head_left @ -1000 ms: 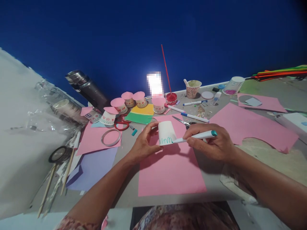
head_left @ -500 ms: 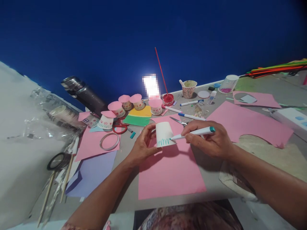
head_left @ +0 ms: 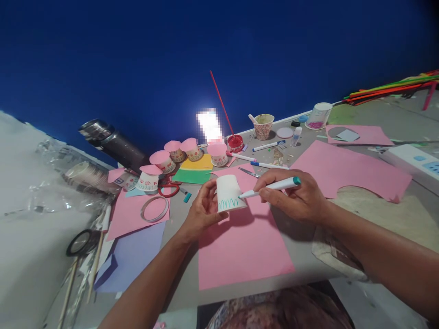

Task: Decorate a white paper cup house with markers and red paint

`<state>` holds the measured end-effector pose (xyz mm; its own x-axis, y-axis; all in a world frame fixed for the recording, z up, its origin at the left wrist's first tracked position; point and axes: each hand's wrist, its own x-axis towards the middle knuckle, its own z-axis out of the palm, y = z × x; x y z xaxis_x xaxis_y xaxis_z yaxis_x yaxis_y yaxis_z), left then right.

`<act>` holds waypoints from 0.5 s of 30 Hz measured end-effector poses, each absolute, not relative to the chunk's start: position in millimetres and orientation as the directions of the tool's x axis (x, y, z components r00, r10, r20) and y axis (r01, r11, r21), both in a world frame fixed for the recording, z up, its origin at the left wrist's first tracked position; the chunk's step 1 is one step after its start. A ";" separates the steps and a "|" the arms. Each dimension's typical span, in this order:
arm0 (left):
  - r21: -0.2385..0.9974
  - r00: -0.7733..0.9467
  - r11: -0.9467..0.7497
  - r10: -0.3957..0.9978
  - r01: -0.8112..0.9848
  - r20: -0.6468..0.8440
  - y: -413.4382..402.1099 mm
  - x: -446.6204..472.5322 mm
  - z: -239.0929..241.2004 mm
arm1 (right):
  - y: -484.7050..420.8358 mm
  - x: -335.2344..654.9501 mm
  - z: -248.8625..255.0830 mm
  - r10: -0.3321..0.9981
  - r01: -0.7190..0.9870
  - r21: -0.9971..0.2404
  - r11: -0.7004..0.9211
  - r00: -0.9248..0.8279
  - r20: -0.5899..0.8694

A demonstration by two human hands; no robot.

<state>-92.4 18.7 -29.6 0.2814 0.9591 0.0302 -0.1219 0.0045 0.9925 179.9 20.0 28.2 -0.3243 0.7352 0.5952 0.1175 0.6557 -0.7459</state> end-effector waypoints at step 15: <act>0.952 0.333 0.227 0.931 -0.204 -0.150 7.4 -84.2 -18.4 | 30.2 172.3 10.5 0.815 0.261 -0.790 0.555 -0.359 0.455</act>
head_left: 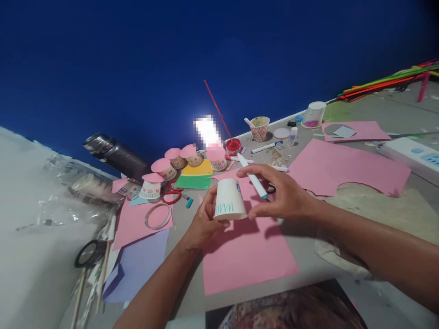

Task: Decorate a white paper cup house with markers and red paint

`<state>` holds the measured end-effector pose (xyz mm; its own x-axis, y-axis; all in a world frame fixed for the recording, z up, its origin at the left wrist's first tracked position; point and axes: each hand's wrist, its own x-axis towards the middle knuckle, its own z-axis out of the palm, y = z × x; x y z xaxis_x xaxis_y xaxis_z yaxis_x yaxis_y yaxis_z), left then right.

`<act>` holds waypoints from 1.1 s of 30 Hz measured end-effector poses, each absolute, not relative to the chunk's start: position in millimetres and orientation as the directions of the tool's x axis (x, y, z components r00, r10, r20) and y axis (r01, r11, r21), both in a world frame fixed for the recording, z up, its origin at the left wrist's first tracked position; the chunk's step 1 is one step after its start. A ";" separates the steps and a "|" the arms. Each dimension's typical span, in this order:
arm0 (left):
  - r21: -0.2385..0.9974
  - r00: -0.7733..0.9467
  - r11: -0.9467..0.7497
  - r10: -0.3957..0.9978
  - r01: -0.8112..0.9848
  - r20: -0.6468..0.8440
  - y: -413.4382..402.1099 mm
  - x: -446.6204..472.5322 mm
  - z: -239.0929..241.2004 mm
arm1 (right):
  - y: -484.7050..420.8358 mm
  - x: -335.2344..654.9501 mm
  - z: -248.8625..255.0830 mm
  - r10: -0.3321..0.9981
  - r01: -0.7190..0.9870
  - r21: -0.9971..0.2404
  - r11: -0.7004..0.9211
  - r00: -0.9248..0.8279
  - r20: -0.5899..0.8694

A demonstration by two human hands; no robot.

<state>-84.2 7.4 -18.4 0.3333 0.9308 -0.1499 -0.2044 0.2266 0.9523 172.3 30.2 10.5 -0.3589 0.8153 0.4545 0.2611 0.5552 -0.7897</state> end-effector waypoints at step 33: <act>0.961 0.306 -0.205 0.941 0.185 0.142 16.9 -96.1 -25.9 | 12.7 169.8 19.9 0.739 0.075 -0.770 0.634 -0.352 0.574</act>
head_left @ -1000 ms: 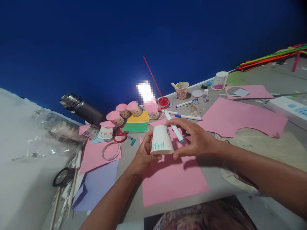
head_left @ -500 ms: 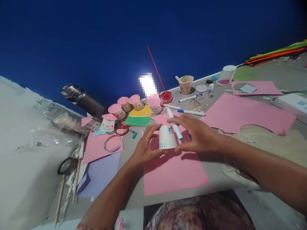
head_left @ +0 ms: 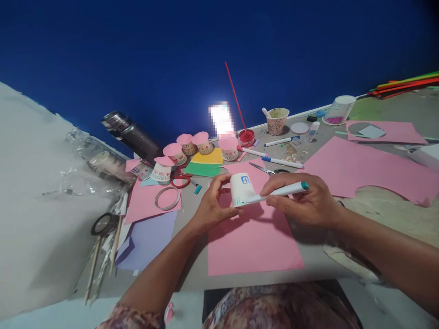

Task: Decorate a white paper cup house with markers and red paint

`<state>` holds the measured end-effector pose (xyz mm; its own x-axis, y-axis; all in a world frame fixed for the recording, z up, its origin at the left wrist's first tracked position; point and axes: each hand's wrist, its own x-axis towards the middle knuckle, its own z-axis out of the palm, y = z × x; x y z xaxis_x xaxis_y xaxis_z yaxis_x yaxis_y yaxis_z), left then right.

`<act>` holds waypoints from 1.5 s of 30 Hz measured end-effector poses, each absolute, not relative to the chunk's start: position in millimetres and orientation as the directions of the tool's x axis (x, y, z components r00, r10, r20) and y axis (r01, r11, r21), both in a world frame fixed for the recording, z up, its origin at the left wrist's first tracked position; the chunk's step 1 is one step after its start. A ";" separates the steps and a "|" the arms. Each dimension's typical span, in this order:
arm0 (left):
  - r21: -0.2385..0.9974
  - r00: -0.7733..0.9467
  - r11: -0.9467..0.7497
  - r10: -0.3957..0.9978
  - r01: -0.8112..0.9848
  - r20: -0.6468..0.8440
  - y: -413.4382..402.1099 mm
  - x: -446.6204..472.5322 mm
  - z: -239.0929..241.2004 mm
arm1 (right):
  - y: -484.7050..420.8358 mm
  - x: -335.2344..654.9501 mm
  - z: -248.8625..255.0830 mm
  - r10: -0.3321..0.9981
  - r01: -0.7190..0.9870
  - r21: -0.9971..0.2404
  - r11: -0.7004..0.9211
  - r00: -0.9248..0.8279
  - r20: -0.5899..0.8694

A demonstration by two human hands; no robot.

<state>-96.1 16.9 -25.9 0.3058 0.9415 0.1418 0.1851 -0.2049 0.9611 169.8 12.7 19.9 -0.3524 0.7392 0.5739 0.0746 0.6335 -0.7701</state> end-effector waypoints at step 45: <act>0.986 0.272 -0.166 0.949 -0.002 0.160 19.1 -91.3 -32.8 | 20.2 177.9 26.2 0.777 0.129 -0.816 0.563 -0.418 0.470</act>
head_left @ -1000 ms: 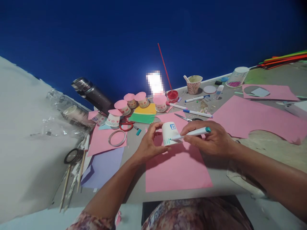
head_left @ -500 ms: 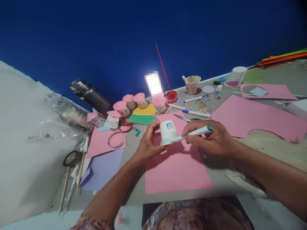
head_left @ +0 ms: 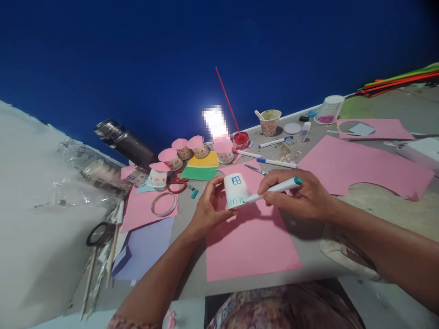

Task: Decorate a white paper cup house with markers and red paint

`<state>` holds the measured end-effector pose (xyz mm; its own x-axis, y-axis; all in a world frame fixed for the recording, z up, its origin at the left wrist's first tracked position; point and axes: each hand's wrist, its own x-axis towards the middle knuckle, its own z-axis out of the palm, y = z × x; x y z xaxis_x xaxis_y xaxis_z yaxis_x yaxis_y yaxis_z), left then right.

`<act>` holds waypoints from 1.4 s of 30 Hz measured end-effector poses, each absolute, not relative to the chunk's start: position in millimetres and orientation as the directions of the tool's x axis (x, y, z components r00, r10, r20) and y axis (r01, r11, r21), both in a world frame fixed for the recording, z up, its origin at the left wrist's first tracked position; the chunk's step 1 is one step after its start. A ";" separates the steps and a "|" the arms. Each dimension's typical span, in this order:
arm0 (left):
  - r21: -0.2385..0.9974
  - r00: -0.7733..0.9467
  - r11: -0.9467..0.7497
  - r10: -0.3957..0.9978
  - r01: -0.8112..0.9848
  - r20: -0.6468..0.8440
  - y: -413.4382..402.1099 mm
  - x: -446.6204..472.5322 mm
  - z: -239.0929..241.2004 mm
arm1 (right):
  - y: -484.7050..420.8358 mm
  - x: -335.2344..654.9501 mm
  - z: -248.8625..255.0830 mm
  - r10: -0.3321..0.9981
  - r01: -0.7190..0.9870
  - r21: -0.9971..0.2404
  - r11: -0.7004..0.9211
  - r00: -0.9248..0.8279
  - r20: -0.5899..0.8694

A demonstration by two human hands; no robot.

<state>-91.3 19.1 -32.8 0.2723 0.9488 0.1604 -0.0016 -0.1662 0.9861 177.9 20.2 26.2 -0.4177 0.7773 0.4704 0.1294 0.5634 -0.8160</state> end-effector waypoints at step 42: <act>0.992 0.254 -0.074 0.962 -0.102 0.098 21.0 -93.7 -34.6 | 24.4 179.8 23.8 0.888 0.015 -0.898 0.439 -0.156 0.432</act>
